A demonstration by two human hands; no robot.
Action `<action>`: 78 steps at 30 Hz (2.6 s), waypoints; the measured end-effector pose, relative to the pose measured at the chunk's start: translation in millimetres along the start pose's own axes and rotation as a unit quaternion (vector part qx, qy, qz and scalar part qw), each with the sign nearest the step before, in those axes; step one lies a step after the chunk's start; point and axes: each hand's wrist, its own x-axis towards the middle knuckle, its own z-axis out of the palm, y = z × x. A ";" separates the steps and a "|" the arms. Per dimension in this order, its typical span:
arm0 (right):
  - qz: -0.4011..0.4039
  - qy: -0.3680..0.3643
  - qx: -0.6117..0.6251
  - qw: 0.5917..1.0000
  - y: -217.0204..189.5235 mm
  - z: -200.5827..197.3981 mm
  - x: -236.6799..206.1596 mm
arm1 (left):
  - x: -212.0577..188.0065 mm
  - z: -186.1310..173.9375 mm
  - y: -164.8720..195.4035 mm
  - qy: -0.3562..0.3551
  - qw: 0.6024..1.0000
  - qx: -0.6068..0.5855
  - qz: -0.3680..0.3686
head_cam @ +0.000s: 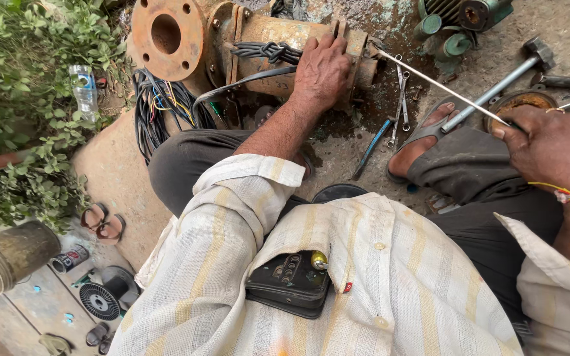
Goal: The person sits on the ground and uses a screwdriver to loosen and remove bolts from a rusty cylindrical machine. They then open the casing to access and manipulate the internal wiring and components.
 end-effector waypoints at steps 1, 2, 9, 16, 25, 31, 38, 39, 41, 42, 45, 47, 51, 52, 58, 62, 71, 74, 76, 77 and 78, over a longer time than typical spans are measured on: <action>-0.018 0.018 0.007 1.000 0.2 0.2 5.0 | -1.8 1.1 -0.3 0.012 1.000 -0.008 0.005; -0.015 0.017 0.019 1.000 -0.2 -0.3 9.0 | -3.9 2.0 -0.2 0.024 1.000 -0.016 0.008; -0.037 0.048 0.076 0.995 -9.0 -10.3 20.9 | -18.2 1.1 -7.4 0.013 0.999 -0.038 -0.002; -0.012 0.025 0.102 0.994 -18.5 -17.8 24.2 | -1.3 -5.9 -0.7 -0.041 0.991 -0.069 -0.107; -0.032 0.085 0.106 0.990 -18.3 -11.8 22.3 | -4.1 -4.6 9.1 -0.079 0.994 0.032 -0.066; 0.003 0.030 0.087 0.996 -22.4 -15.3 23.7 | 9.3 -9.2 -5.4 -0.169 0.977 -0.024 -0.129; -0.028 0.066 0.124 0.990 -26.7 -24.9 24.5 | -13.5 -16.5 -24.9 -0.077 0.995 -0.066 -0.005; -0.021 0.052 0.129 0.990 -27.3 -25.9 24.9 | -17.2 -16.8 -22.5 -0.055 0.996 -0.068 0.006; -0.010 0.039 0.125 0.991 -29.0 -28.7 26.2 | -23.4 -18.1 -14.8 -0.062 0.998 0.001 0.004; -0.005 0.035 0.119 0.992 -30.6 -30.4 26.3 | -24.2 -19.4 -10.5 -0.067 0.997 0.035 0.003; 0.002 0.046 0.124 0.991 -33.7 -39.4 25.6 | -16.1 -26.8 0.1 -0.113 0.991 0.020 -0.063; 0.006 0.043 0.119 0.992 -35.8 -46.5 23.3 | -5.8 -33.6 1.4 -0.147 0.985 -0.010 -0.087; 0.018 0.033 0.105 0.994 -37.0 -55.0 20.7 | 1.9 -40.0 -0.4 -0.139 0.983 -0.064 -0.102; 0.017 0.033 0.108 0.993 -37.1 -54.9 21.1 | -0.1 -38.6 -0.6 -0.125 0.985 -0.069 -0.100; 0.007 0.014 0.111 0.994 -36.2 -41.3 26.6 | -21.5 -13.5 3.0 0.010 0.996 -0.065 -0.054; -0.007 0.031 0.121 0.992 -34.7 -35.7 26.5 | -23.1 -3.9 1.8 0.056 0.994 -0.080 -0.053; -0.021 0.062 0.106 0.992 -35.5 -31.4 27.3 | -21.9 -20.1 -9.2 -0.036 0.996 -0.065 -0.052; -0.035 0.105 0.093 0.989 -37.4 -29.3 27.0 | -21.9 -28.7 -11.7 -0.084 0.996 -0.001 -0.043; -0.036 0.101 0.108 0.988 -38.6 -29.0 27.2 | -22.0 -34.0 -9.2 -0.115 0.991 0.057 -0.035; -0.017 0.074 0.120 0.990 -38.9 -29.3 27.1 | -21.7 -36.1 -6.5 -0.133 0.985 0.101 -0.031; 0.003 0.047 0.130 0.990 -39.2 -30.0 27.5 | -21.2 -38.2 -3.9 -0.150 0.978 0.145 -0.024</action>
